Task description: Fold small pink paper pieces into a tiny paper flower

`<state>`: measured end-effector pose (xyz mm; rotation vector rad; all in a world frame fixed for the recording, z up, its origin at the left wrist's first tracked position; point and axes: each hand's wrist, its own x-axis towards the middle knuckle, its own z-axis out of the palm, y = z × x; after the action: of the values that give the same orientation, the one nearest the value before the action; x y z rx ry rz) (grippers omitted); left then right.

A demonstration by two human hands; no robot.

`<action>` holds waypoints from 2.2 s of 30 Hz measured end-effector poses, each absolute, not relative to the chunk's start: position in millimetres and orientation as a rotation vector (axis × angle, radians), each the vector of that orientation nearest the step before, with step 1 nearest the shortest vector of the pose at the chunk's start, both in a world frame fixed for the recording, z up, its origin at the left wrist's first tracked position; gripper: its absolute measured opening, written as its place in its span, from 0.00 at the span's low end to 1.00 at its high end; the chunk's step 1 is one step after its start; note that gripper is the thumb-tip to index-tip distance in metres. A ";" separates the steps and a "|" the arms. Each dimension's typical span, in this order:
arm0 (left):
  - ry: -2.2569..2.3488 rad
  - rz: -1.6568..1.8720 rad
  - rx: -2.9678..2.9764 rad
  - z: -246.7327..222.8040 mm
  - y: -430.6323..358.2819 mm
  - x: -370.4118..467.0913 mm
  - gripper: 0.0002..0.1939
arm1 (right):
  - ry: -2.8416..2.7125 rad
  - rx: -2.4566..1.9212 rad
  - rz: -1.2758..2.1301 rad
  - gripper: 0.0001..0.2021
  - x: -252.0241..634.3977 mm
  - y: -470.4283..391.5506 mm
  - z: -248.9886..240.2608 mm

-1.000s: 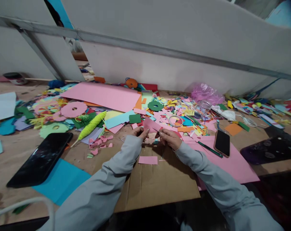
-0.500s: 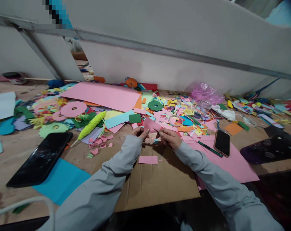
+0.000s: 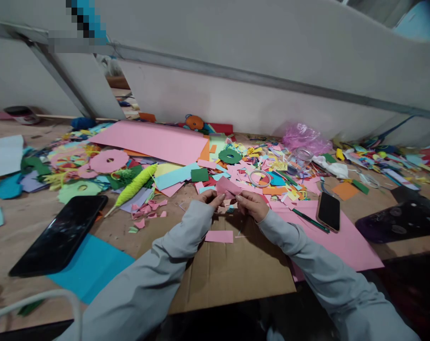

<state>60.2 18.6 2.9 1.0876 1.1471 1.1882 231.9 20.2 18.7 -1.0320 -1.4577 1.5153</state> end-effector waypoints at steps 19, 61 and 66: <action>1.052 1.094 1.100 4.3 14.1 65.2 0.19 | -1.413 -1.068 1.556 0.26 232.3 21.4 10.1; 1.062 1.067 1.057 8.5 13.7 65.0 0.22 | -1.456 -1.206 1.349 0.18 239.9 24.1 15.0; 1.113 1.064 0.988 8.5 15.8 63.2 0.24 | -1.845 -1.418 0.884 0.11 255.8 35.5 15.9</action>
<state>63.2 15.8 8.5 0.9879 1.1130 1.0637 255.8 35.5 15.9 -1.4178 -1.8452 0.8845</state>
